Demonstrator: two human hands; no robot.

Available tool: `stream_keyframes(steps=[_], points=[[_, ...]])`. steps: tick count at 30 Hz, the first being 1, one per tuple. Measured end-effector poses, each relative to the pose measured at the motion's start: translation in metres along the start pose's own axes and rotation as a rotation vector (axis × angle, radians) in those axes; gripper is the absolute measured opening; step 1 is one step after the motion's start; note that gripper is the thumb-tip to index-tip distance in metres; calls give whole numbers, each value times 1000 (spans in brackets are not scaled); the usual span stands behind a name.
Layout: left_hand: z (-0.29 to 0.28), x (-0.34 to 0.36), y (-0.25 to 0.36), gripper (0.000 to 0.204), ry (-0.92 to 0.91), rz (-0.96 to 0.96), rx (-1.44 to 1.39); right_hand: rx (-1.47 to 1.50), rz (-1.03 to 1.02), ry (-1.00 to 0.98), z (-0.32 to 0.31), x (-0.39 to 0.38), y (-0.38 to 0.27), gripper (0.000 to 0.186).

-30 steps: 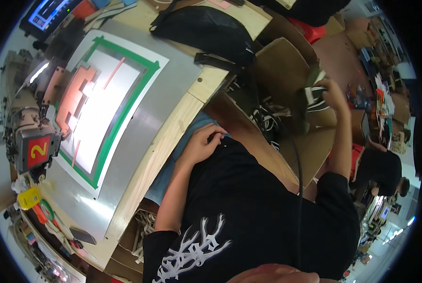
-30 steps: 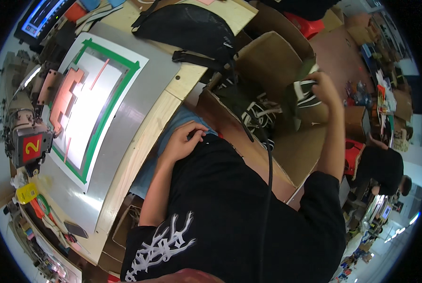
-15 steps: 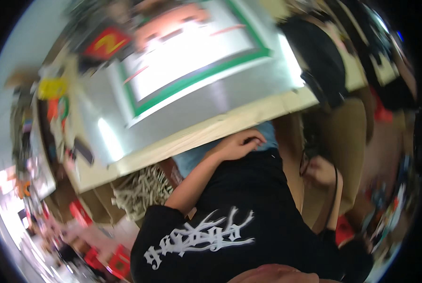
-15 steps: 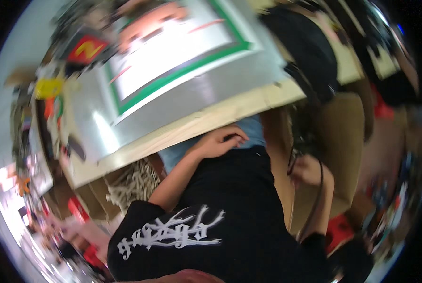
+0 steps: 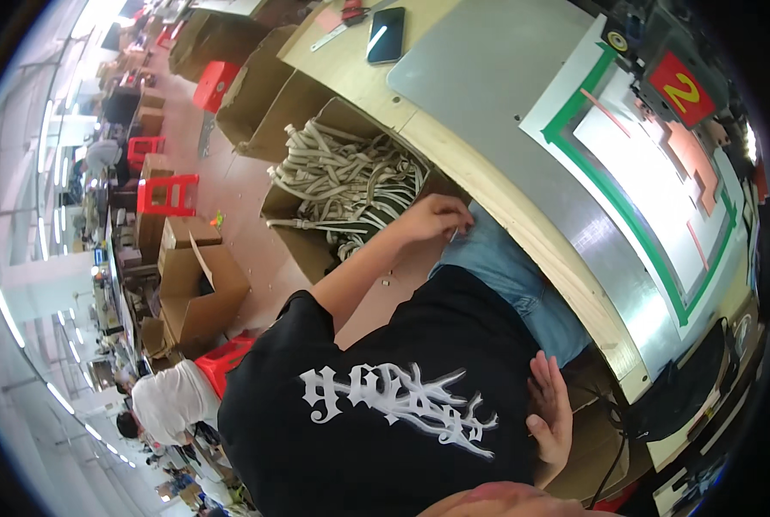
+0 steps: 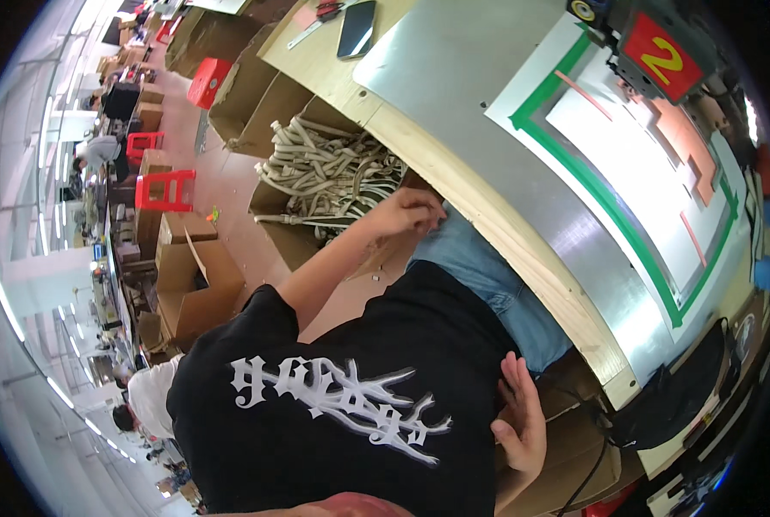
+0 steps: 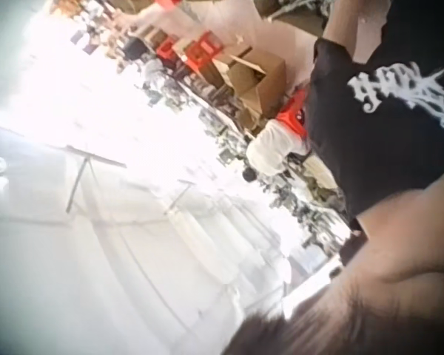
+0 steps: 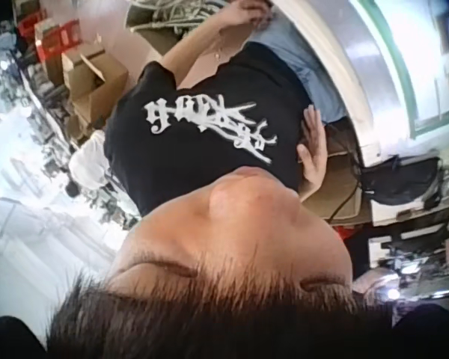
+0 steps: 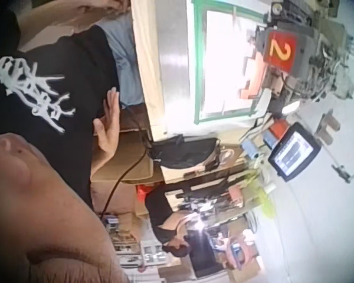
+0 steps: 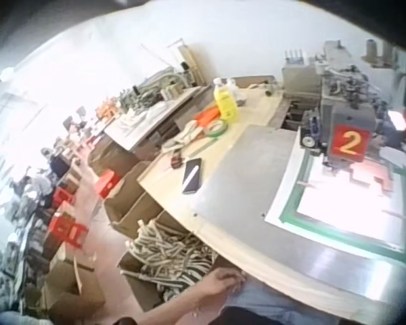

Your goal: The user is sewing straps onto a canvas bag using a programmable sewing machine.

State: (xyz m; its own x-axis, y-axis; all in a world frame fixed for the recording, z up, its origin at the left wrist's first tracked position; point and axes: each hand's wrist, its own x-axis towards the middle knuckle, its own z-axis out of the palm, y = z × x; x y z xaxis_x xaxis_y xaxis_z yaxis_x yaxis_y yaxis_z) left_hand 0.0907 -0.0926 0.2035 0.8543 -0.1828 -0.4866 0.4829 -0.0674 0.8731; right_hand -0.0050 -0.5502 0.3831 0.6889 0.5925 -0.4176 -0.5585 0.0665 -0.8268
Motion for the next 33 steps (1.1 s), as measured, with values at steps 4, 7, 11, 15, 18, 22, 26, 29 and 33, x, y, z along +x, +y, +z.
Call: stream_keyframes(steps=[4,7,11,15,18,22,26,29,33], points=[[-56,-7,-85,21,427,-68,366,-206,-248,5,31,41,-20,98],[-92,-31,-171,29,771,-253,332,-323,-629,319,40,82,-33,62],[-111,-45,-258,45,378,-418,760,-339,-1077,296,-2,125,-80,35],[-111,-26,-310,40,541,-576,308,-509,-817,598,-34,174,-93,24],[-113,5,-306,39,476,-476,314,-458,-454,564,-24,202,-68,18],[-121,40,-301,50,469,-663,298,-1004,-583,590,-3,216,-48,11],[-118,84,-321,73,253,-711,286,-1047,-592,647,0,215,-46,12],[-177,59,-381,54,83,-478,833,-971,-641,595,1,226,-46,13],[-162,75,-390,46,555,-580,-76,-1005,-627,643,3,222,-46,14]])
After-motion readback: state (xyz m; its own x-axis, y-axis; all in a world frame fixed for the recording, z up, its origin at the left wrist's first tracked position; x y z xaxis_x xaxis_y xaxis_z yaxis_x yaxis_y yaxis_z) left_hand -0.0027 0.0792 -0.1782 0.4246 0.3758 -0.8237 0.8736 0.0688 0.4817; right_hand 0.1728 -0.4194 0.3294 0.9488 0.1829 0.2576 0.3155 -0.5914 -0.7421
